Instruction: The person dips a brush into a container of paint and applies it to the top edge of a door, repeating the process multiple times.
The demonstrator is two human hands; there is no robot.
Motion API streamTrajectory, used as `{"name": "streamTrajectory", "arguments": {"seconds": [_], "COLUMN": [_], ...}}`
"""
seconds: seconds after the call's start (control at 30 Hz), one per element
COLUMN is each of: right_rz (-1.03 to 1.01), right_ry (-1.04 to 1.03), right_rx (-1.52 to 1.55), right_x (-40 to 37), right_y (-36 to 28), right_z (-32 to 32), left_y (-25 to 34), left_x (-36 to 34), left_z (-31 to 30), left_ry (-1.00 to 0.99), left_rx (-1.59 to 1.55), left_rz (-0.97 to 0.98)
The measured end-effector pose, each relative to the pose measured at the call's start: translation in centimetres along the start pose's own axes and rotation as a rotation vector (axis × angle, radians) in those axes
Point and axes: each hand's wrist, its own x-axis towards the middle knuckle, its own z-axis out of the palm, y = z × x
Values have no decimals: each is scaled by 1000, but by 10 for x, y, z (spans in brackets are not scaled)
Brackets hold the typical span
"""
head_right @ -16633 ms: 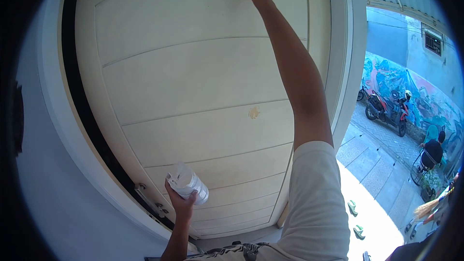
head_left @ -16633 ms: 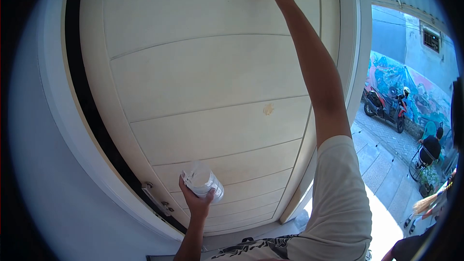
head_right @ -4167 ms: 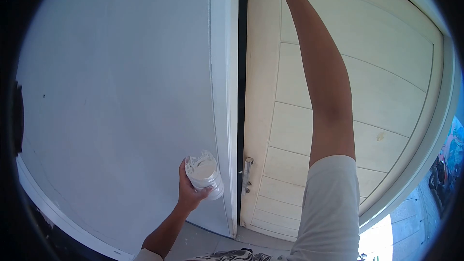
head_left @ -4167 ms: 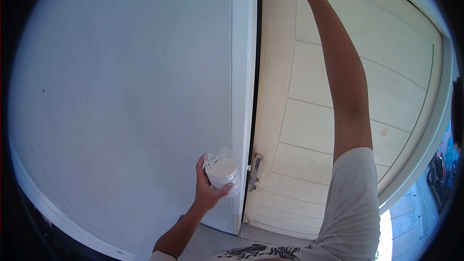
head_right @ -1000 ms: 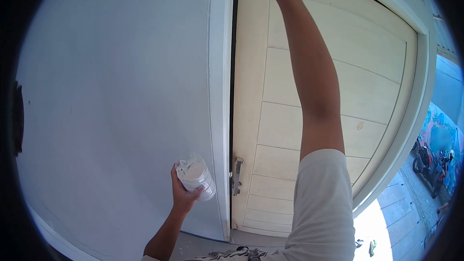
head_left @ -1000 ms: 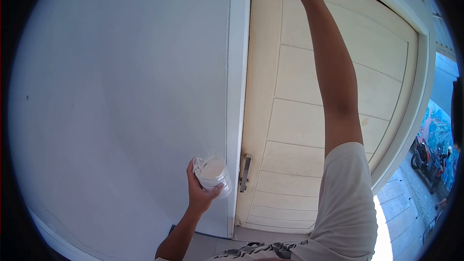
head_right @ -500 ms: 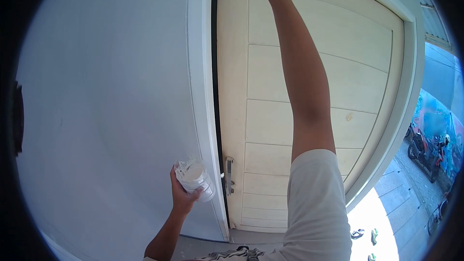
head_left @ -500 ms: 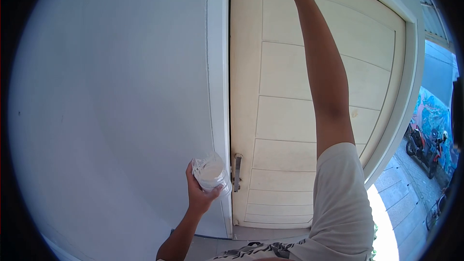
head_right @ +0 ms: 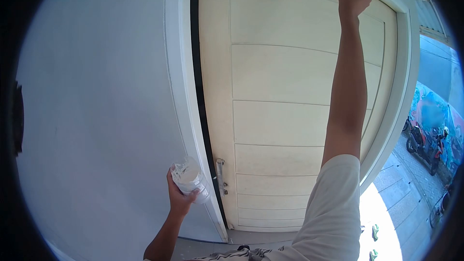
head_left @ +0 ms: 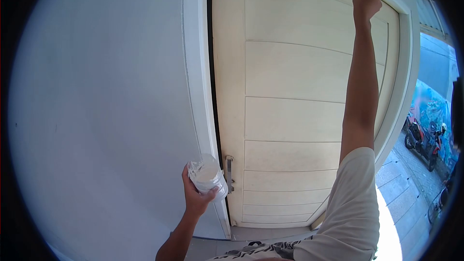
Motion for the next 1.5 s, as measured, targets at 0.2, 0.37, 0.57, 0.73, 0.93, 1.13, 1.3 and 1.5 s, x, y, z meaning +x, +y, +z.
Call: {"name": "streamTrajectory", "arguments": {"seconds": [0.2, 0.37, 0.57, 0.73, 0.93, 1.13, 1.3, 1.5], "right_rz": [-57, -143, -99, 61, 42, -195, -210, -69], "right_ry": [-212, -439, -291, -90, -76, -406, -302, -169], "right_rx": [331, 449, 380, -17, 16, 467, 473, 249], "right_x": [-58, -67, 30, 106, 102, 25, 78, 176], "right_y": [-136, -183, -27, 125, 93, -71, 5, 196], "right_z": [14, 20, 13, -31, -20, -20, -6, -23], "left_y": [14, 21, 28, 45, 42, 24, 27, 30], "left_x": [7, 7, 3, -3, -7, -2, -8, -14], "left_z": [50, 88, 125, 150, 174, 213, 237, 253], "left_ry": [-47, -71, -90, -95, -110, -129, -135, -139], "left_rx": [-26, -27, -41, -21, -10, 30, 18, 0], "left_rz": [-1, 7, 19, -8, 14, 17, 18, 9]}}
